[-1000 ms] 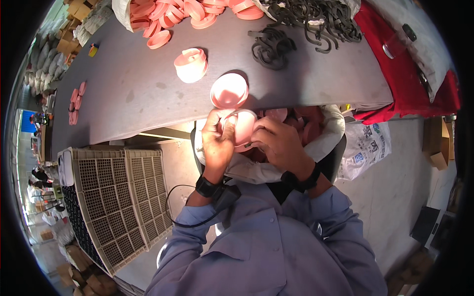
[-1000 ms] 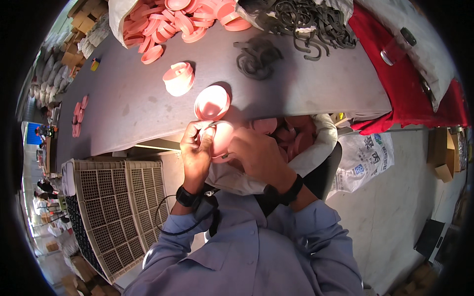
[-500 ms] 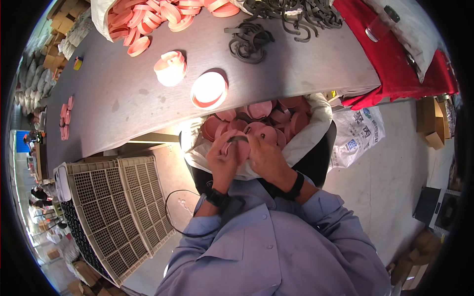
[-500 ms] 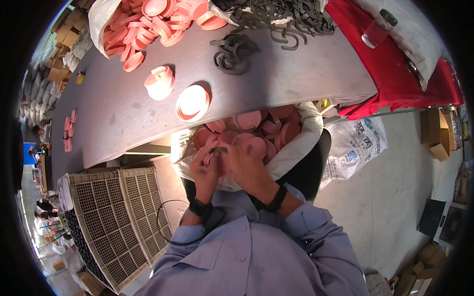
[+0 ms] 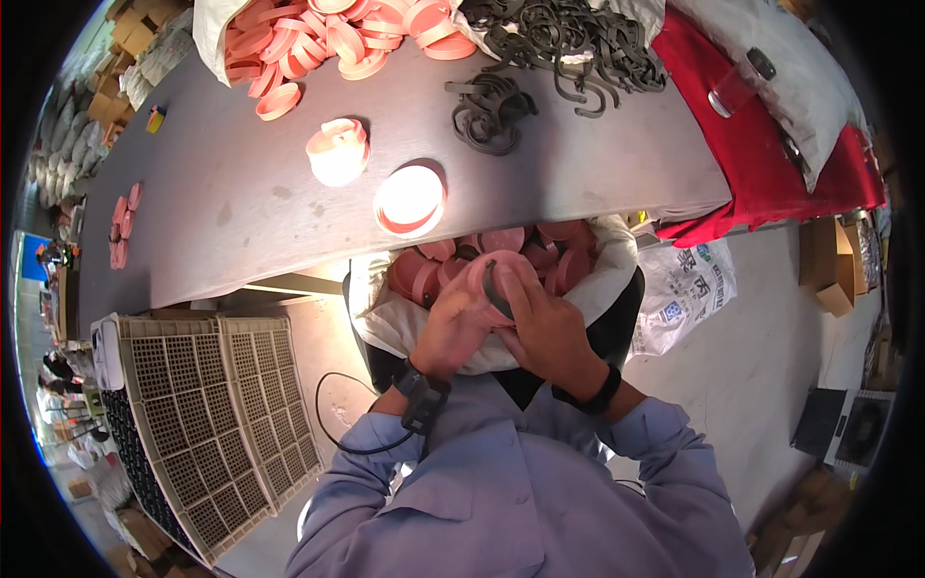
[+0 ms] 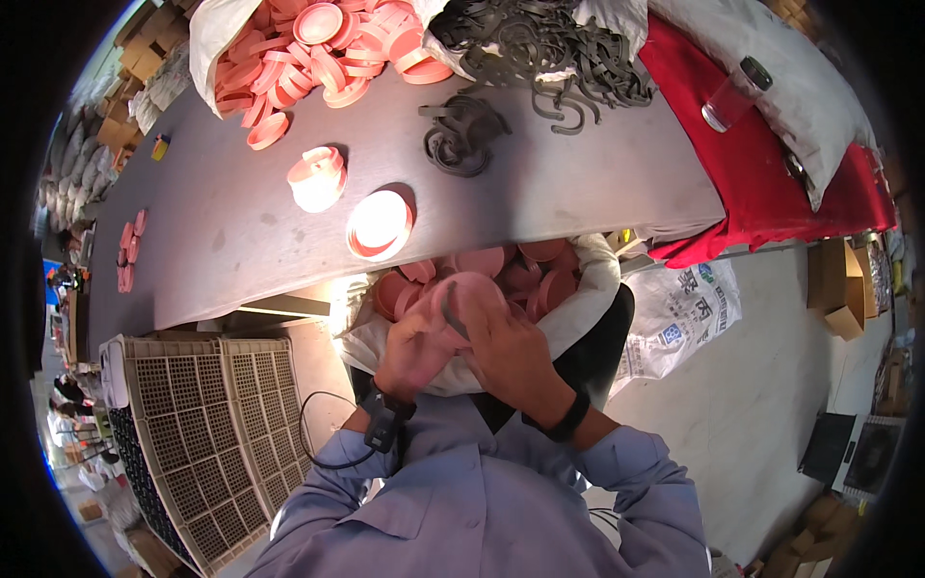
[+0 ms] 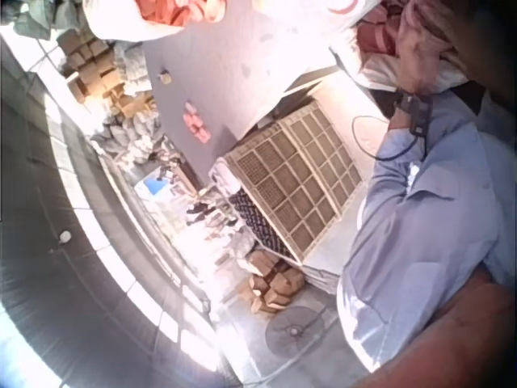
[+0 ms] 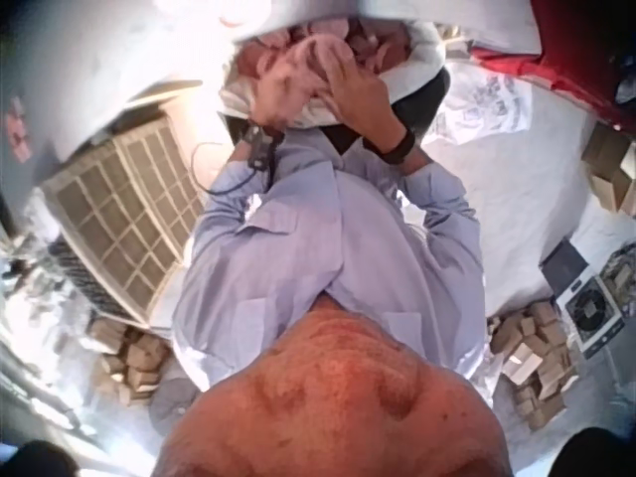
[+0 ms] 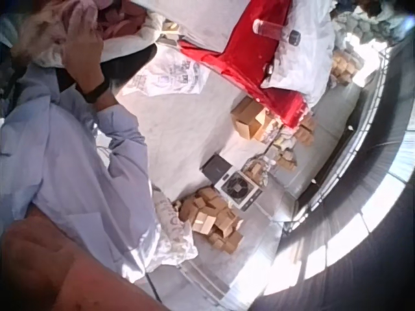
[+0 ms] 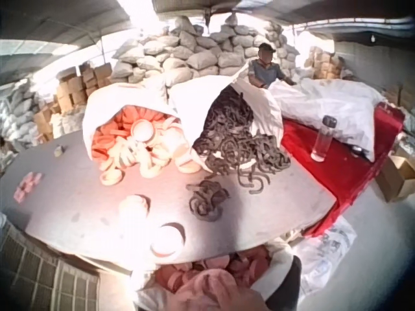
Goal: Insert black plastic rings into pink plastic lid components and sort them into a bag.
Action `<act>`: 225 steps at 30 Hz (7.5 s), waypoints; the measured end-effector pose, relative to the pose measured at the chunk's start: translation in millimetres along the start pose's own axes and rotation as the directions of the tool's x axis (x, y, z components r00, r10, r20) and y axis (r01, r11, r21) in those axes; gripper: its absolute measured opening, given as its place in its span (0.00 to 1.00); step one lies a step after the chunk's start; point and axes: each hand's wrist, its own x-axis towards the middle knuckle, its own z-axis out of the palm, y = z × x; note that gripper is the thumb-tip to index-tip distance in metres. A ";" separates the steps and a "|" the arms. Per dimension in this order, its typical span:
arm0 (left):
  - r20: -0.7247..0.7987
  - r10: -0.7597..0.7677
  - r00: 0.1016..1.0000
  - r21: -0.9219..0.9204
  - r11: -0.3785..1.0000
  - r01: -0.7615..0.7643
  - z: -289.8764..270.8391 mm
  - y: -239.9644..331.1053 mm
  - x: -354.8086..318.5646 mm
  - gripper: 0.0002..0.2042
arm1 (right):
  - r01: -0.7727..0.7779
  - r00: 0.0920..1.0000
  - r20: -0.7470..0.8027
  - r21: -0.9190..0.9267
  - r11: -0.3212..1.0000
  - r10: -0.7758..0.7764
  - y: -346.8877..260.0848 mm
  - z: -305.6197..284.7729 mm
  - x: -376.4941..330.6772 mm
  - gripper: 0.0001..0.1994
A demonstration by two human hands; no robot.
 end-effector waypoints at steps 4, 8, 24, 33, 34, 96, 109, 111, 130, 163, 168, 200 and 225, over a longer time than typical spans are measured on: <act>-0.154 -0.181 0.971 0.242 0.946 0.215 5.9 0.3 5.2 0.30 | -0.062 0.996 0.066 -0.016 0.998 0.063 7.9 3.5 -7.5 0.35; -0.032 0.309 0.951 0.987 0.157 -0.018 -1.2 40.1 -0.8 0.16 | -0.191 0.951 0.211 -0.181 0.965 0.228 38.7 -11.5 -11.9 0.32; 0.448 0.427 0.785 0.673 -0.739 0.018 -56.2 155.1 77.1 0.38 | -0.040 0.971 -0.237 -0.025 0.999 0.033 75.6 9.2 181.2 0.20; 0.066 0.699 0.712 0.881 0.294 -0.370 -38.5 150.4 62.5 0.04 | -0.077 0.969 -0.242 -0.144 0.987 0.041 83.0 0.5 186.2 0.14; -0.003 0.676 0.736 0.815 0.429 -0.390 -35.8 147.8 57.5 0.05 | -0.074 0.970 -0.241 -0.142 0.987 0.038 84.5 -1.9 185.8 0.14; -0.043 0.500 0.865 0.790 0.547 -0.276 -9.4 81.5 27.5 0.17 | -0.101 0.952 -0.225 0.413 0.905 0.209 99.1 -66.1 141.0 0.13; -0.064 0.312 0.948 0.866 0.490 -0.103 26.4 81.5 10.6 0.12 | 0.169 0.981 -0.135 0.248 0.954 -0.139 24.2 -13.6 106.6 0.15; -0.120 0.309 0.943 0.860 0.508 -0.057 34.7 81.1 10.8 0.11 | 0.169 0.983 -0.106 0.242 0.955 -0.147 22.1 -12.5 106.0 0.14; -0.111 0.527 0.843 0.802 0.548 -0.238 17.4 85.3 17.3 0.08 | 0.366 0.919 -0.298 0.399 0.841 -0.258 -1.5 -3.8 89.1 0.09; -0.125 0.676 0.727 0.823 0.479 -0.304 3.9 28.9 -33.7 0.12 | 0.141 0.989 -0.138 0.753 0.643 -0.056 -3.0 5.4 63.6 0.23; -0.145 0.635 0.758 0.859 0.461 -0.222 -23.2 14.9 -42.4 0.16 | -0.090 0.995 0.090 0.689 0.719 0.039 -16.2 36.4 33.6 0.32; -0.046 0.056 0.997 0.133 0.990 -0.049 -26.1 -40.9 12.7 0.37 | 0.061 0.997 -0.028 -0.224 0.973 -0.069 12.7 17.9 -1.0 0.31; 0.236 0.616 0.751 0.902 -0.427 0.066 -36.1 218.8 98.3 0.41 | -0.255 0.948 -0.213 -0.062 0.965 0.237 153.6 -17.9 180.4 0.15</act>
